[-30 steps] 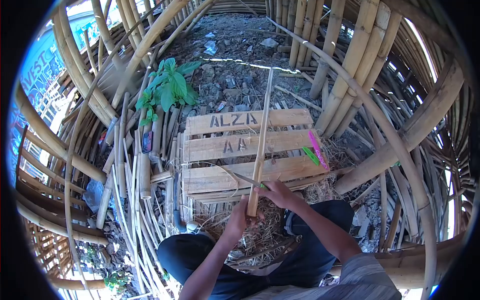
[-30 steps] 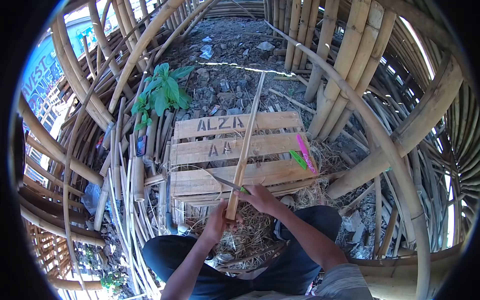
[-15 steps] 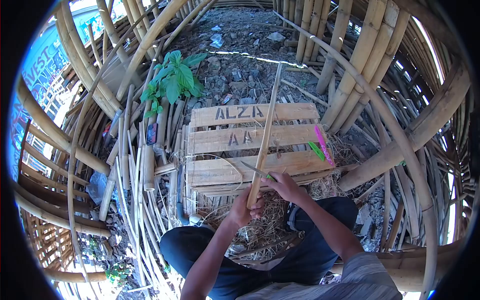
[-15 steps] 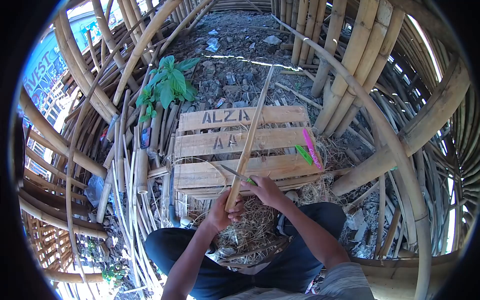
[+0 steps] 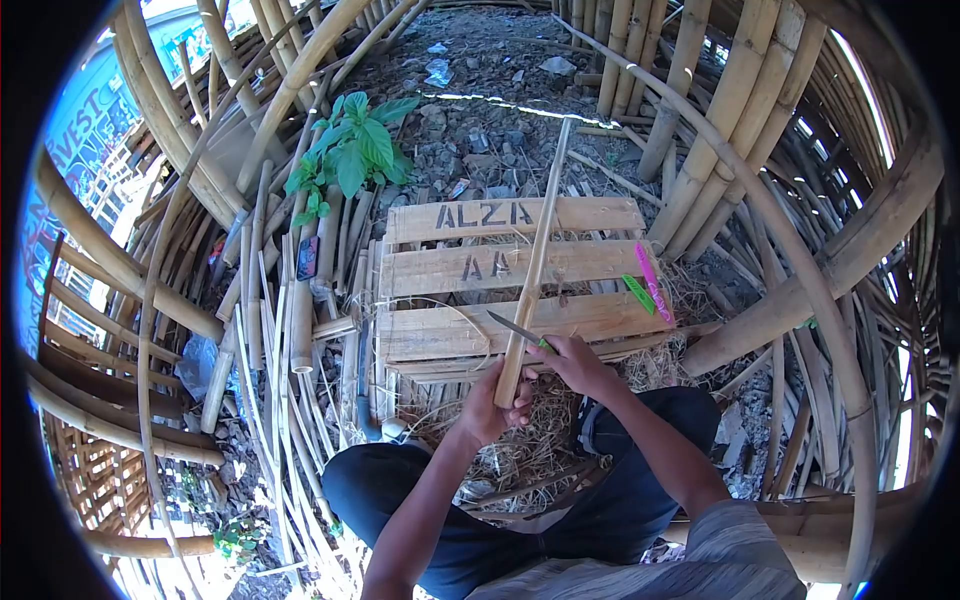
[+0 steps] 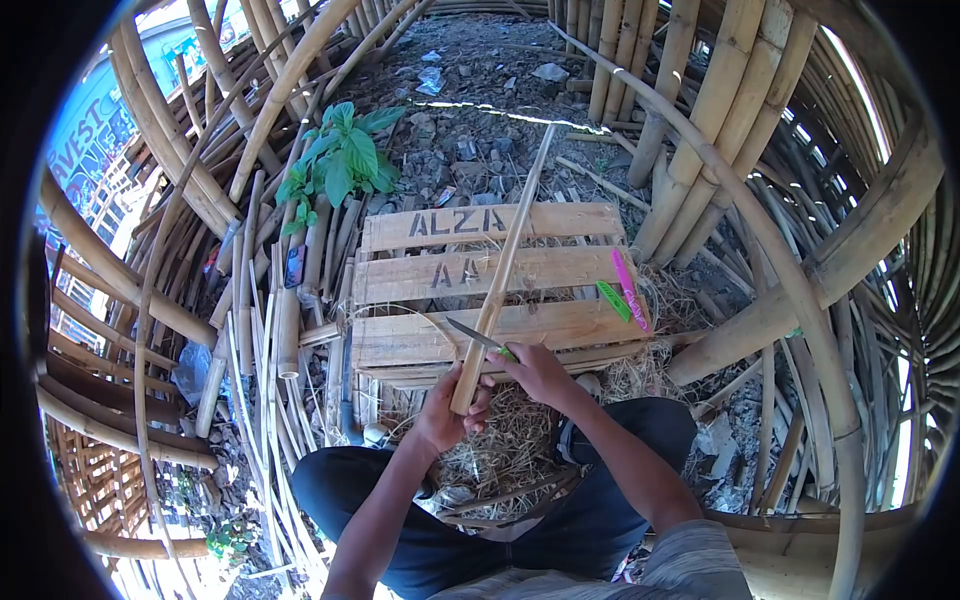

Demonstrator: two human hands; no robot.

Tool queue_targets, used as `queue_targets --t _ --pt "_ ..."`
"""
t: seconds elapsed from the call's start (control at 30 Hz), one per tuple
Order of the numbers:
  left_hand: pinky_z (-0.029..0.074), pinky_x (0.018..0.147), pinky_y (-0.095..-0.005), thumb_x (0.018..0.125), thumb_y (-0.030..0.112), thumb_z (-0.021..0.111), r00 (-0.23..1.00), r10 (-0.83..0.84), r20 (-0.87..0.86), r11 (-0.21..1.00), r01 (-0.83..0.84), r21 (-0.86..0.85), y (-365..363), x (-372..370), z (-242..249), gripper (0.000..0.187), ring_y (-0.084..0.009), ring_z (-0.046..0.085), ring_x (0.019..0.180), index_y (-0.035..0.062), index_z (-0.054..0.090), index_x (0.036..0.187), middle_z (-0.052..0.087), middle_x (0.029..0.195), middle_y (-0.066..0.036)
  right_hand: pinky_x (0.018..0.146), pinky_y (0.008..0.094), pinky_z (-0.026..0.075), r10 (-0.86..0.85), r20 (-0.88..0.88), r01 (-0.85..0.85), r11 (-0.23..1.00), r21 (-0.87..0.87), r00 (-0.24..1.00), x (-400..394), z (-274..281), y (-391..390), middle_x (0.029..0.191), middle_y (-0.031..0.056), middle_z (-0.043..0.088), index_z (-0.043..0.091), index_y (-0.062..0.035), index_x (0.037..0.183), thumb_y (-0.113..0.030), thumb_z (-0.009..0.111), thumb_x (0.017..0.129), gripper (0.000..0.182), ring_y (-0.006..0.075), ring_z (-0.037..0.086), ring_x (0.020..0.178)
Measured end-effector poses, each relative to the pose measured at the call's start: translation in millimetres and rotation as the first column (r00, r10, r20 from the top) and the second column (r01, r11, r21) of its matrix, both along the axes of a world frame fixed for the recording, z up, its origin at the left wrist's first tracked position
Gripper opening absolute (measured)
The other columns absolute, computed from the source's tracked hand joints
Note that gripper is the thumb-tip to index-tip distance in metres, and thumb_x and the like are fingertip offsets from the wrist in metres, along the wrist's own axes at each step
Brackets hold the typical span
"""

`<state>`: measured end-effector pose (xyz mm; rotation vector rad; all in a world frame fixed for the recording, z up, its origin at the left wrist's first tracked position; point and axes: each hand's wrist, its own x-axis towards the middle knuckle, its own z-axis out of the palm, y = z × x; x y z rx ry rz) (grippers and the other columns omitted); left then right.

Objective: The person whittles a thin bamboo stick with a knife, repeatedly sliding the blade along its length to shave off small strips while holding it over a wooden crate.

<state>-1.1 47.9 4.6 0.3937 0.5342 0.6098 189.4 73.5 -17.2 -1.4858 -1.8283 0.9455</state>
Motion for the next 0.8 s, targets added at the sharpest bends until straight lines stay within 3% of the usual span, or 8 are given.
queue_targets --t 0.2,0.27,0.33,0.4,0.5,0.63,0.7,0.8 --pt "0.028 0.041 -0.0236 0.097 0.05 0.025 0.999 -0.035 -0.014 0.999 0.035 -0.011 2 -2 -10 0.046 -0.0092 0.031 0.044 0.0104 0.043 0.084 0.035 0.057 0.002 0.055 0.0451 0.043 0.019 0.22 -0.051 0.989 0.14 0.975 -2 10 -4 0.055 0.0202 0.052 0.057 0.0022 0.075 -0.047 0.048 0.091 0.052 0.0374 0.056 0.055" --pt "0.023 0.039 -0.0225 0.098 0.049 0.028 0.897 -0.054 -0.438 0.982 0.127 0.139 0 2 -12 0.042 -0.0081 0.027 0.044 0.0116 0.041 0.082 0.032 0.056 0.003 0.055 0.046 0.044 0.036 0.253 -0.078 0.984 0.159 0.967 -2 10 -5 0.056 0.0204 0.053 0.057 0.0015 0.074 -0.046 0.048 0.091 0.052 0.0381 0.057 0.056" --pt "0.028 0.039 -0.025 0.098 0.045 0.032 0.839 -0.029 -0.544 0.978 0.136 0.158 -5 4 -6 0.041 -0.009 0.032 0.043 0.0092 0.043 0.082 0.036 0.055 0.003 0.054 0.0469 0.045 0.052 0.286 -0.105 0.979 0.173 0.957 -3 6 -8 0.057 0.0206 0.054 0.057 0.0008 0.073 -0.046 0.048 0.091 0.051 0.0388 0.057 0.057" --pt "0.039 0.039 -0.0318 0.098 0.04 0.035 0.641 0.154 -0.751 0.81 0.353 0.468 -12 4 -8 0.042 -0.0158 0.046 0.043 0.0027 0.046 0.082 0.044 0.056 -0.003 0.053 0.0458 0.045 0.047 0.281 -0.138 0.94 0.313 0.959 -4 -6 -9 0.056 0.0197 0.054 0.057 -0.0016 0.071 -0.045 0.049 0.091 0.048 0.0373 0.058 0.055" --pt "0.045 0.052 -0.0464 0.097 0.025 0.039 0.538 0.326 -0.777 0.594 0.523 0.611 -24 0 1 0.033 -0.0339 0.058 0.057 -0.0064 0.046 0.09 0.046 0.058 -0.015 0.051 0.0441 0.045 -0.064 0.388 -0.09 0.926 0.367 0.919 14 -13 11 0.055 0.0168 0.055 0.058 -0.0043 0.071 -0.043 0.052 0.089 0.044 0.0349 0.058 0.054" --pt "0.046 0.055 -0.0484 0.097 0.016 0.04 0.496 0.324 -0.806 0.62 0.532 0.577 -22 4 1 0.027 -0.0389 0.058 0.062 -0.0093 0.046 0.094 0.051 0.065 -0.02 0.05 0.0427 0.045 -0.128 0.394 -0.103 0.852 0.514 0.91 17 -24 18 0.054 0.0142 0.056 0.058 -0.0059 0.07 -0.043 0.055 0.087 0.041 0.0326 0.059 0.052" --pt "0.046 0.051 -0.0461 0.097 0.016 0.039 0.448 0.45 -0.772 0.446 0.637 0.629 -26 3 7 0.026 -0.0386 0.057 0.059 -0.009 0.047 0.095 0.051 0.069 -0.021 0.05 0.0429 0.045 -0.151 0.407 -0.104 0.835 0.54 0.901 18 -25 19 0.055 0.0132 0.057 0.058 -0.006 0.069 -0.043 0.056 0.086 0.04 0.032 0.059 0.052" --pt "0.046 0.049 -0.0452 0.097 0.018 0.04 0.498 0.457 -0.737 0.446 0.588 0.674 -22 2 2 0.028 -0.038 0.057 0.06 -0.0085 0.048 0.093 0.052 0.073 -0.022 0.049 0.0426 0.045 -0.199 0.368 -0.071 0.794 0.604 0.908 13 -21 22 0.053 0.0134 0.056 0.056 -0.0058 0.067 -0.043 0.055 0.087 0.042 0.0322 0.059 0.051"
